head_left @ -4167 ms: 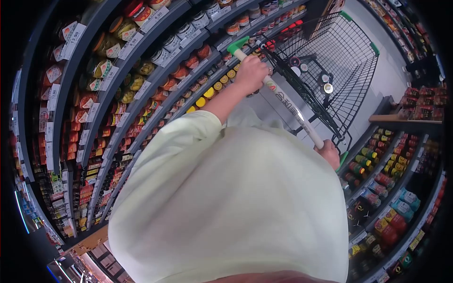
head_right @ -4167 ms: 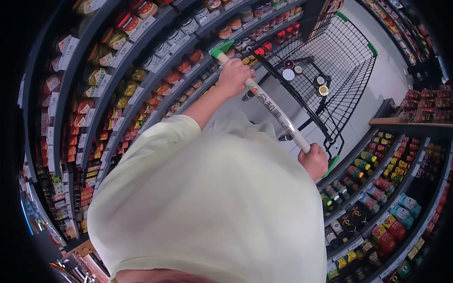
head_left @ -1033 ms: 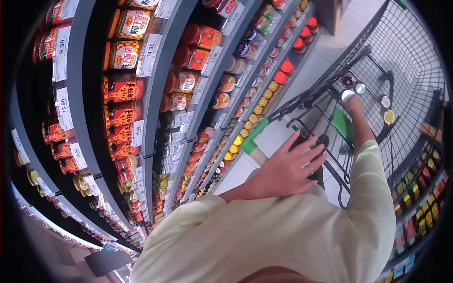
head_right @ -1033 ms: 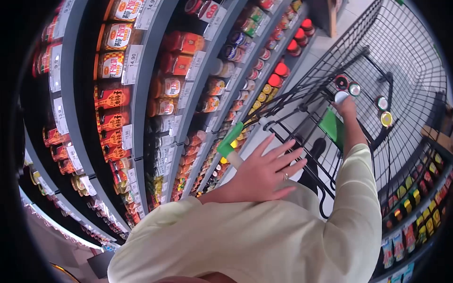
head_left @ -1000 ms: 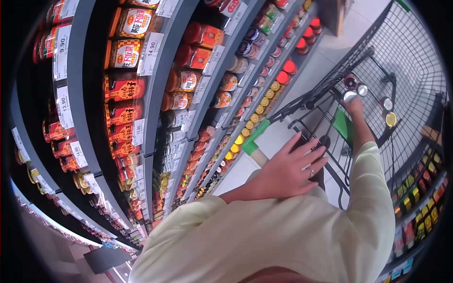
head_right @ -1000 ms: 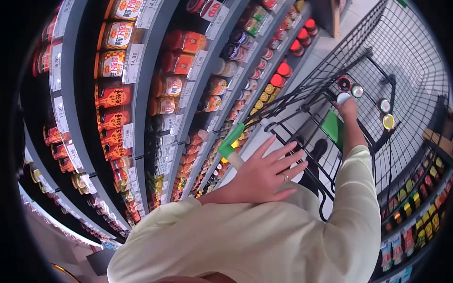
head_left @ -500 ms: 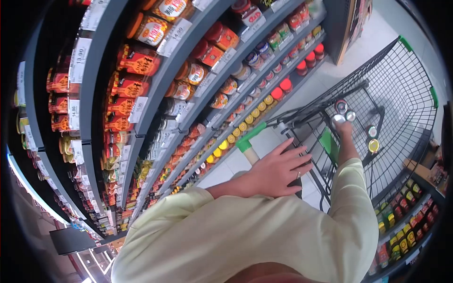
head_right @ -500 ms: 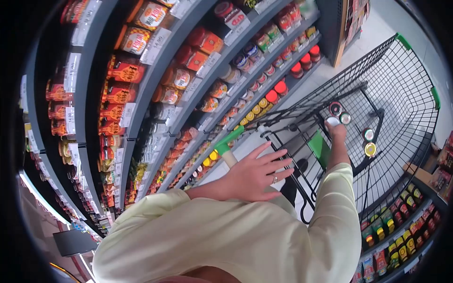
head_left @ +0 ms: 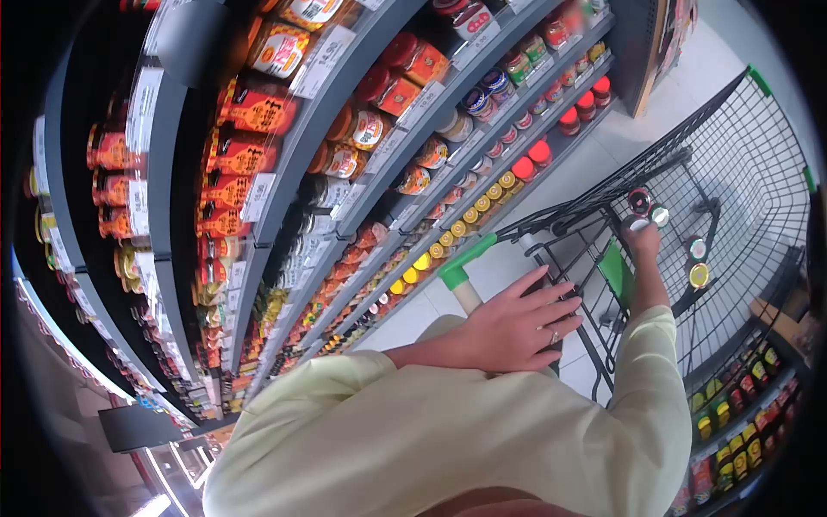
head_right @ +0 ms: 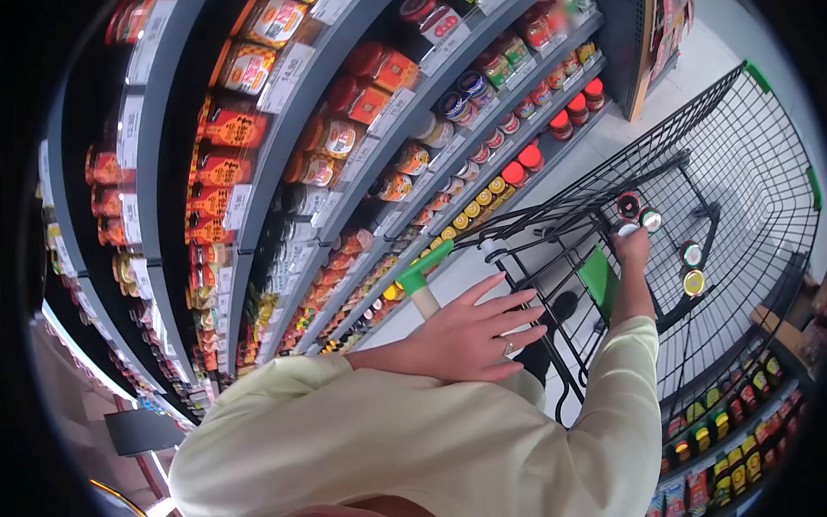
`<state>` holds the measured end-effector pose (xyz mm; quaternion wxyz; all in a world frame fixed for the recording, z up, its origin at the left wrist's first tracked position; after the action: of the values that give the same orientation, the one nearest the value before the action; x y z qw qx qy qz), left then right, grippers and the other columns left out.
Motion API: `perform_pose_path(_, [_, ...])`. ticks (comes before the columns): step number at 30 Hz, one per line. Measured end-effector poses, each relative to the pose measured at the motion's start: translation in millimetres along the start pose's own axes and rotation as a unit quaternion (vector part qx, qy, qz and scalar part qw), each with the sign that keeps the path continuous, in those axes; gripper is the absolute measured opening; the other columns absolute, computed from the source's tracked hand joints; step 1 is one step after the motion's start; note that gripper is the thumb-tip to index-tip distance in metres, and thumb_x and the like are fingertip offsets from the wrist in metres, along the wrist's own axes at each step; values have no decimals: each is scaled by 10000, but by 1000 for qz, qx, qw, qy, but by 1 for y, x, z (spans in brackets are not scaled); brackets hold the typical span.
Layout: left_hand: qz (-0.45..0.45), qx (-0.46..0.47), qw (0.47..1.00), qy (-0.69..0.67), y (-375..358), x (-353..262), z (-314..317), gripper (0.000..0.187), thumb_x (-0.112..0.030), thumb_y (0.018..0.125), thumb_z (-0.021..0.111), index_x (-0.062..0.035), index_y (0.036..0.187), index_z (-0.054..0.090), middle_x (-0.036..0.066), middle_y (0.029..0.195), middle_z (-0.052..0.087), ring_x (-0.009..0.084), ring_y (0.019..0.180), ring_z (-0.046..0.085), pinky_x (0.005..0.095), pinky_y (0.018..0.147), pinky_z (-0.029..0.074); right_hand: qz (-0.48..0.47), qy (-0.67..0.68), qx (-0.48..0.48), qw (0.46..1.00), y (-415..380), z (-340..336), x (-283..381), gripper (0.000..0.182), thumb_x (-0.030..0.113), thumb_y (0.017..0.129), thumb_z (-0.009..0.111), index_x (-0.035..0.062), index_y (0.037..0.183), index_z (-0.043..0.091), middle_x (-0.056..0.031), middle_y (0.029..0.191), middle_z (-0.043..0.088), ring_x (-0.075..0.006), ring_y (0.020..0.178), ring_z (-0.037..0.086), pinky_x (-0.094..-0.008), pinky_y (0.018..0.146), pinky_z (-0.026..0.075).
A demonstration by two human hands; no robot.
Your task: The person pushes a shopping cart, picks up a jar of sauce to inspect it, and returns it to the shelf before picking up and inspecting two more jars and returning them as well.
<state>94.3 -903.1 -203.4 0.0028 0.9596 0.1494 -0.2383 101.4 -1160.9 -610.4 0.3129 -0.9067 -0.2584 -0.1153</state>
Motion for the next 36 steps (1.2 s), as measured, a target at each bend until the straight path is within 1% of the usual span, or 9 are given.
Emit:
perform_pose_path(5, [16,-55,998,-29,-4,-3,-1,494,-355,777,695,-83,1186,640,98,1265,596,259,1303,457,539,1116,276,-20,-28,-8,999,-27,-73,-16,614,360,699,751,-56,1104,552,-259,1078,640,-355,981,663,-450,769,542])
perform_pose_path(7, [22,-68,997,-32,-6,-4,-2,510,-378,780,690,-78,1189,634,99,1277,588,261,1304,455,525,1129,259,15,130,53,990,-56,-111,-19,611,317,718,752,-88,1122,538,-217,1044,627,-281,834,695,-344,531,602])
perform_pose_path(11, [22,-60,997,-44,-4,-5,-6,678,-451,801,666,-80,1345,504,124,1353,517,279,1312,437,493,1141,239,-43,249,97,963,-132,-209,15,557,266,755,709,-48,1184,541,-133,962,625,-230,730,671,-304,471,571])
perform_pose_path(15, [-8,-127,971,-204,-7,12,-22,836,-485,818,663,-91,1467,312,145,1448,401,302,1318,419,443,1119,289,-221,243,150,933,-244,-309,111,530,252,812,632,13,1270,512,-97,927,633,-149,763,628,-254,467,517])
perform_pose_path(17, [55,-235,890,-386,-7,32,-18,849,-455,831,668,-87,1481,265,157,1448,390,292,1296,440,449,1031,404,-295,242,131,915,-278,-335,135,535,275,825,619,52,1299,508,-74,897,621,-113,783,604,-238,471,480])
perform_pose_path(22, [51,-76,667,-739,-28,15,-34,1088,-617,780,673,-129,1527,52,139,1494,263,307,1264,469,462,1014,434,-380,297,129,866,-359,-346,208,553,296,823,627,69,1314,512,-39,817,597,-97,623,563,-214,442,402])
perform_pose_path(29, [39,-142,658,-739,-66,-4,-64,814,-459,885,615,-135,1483,167,128,1426,360,279,1267,472,459,998,475,-369,252,65,892,-417,-310,253,540,446,880,542,53,1248,575,-16,761,597,-93,609,555,-198,448,408])
perform_pose_path(33, [80,-133,504,-850,-76,3,-57,659,-279,907,561,-78,1442,232,146,1404,402,312,1279,464,505,1034,445,-344,467,92,810,-410,-291,255,580,482,980,389,21,1304,525,-42,845,629,-125,734,585,-246,612,470])
perform_pose_path(36, [66,-136,522,-839,-83,0,-63,738,-449,920,531,-59,1465,223,186,1442,369,383,1281,452,472,1078,412,-294,638,106,703,-420,-269,255,659,551,983,337,17,1345,473,-97,1130,630,-186,1038,561,-319,941,401])
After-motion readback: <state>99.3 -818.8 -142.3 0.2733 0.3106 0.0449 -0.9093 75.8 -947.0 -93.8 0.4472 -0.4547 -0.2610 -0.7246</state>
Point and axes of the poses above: each hand's wrist, its own y-axis towards the middle knuckle, its own z-axis out of the palm, x = y × z, the point moved 9 cm from there along y, towards the middle knuckle
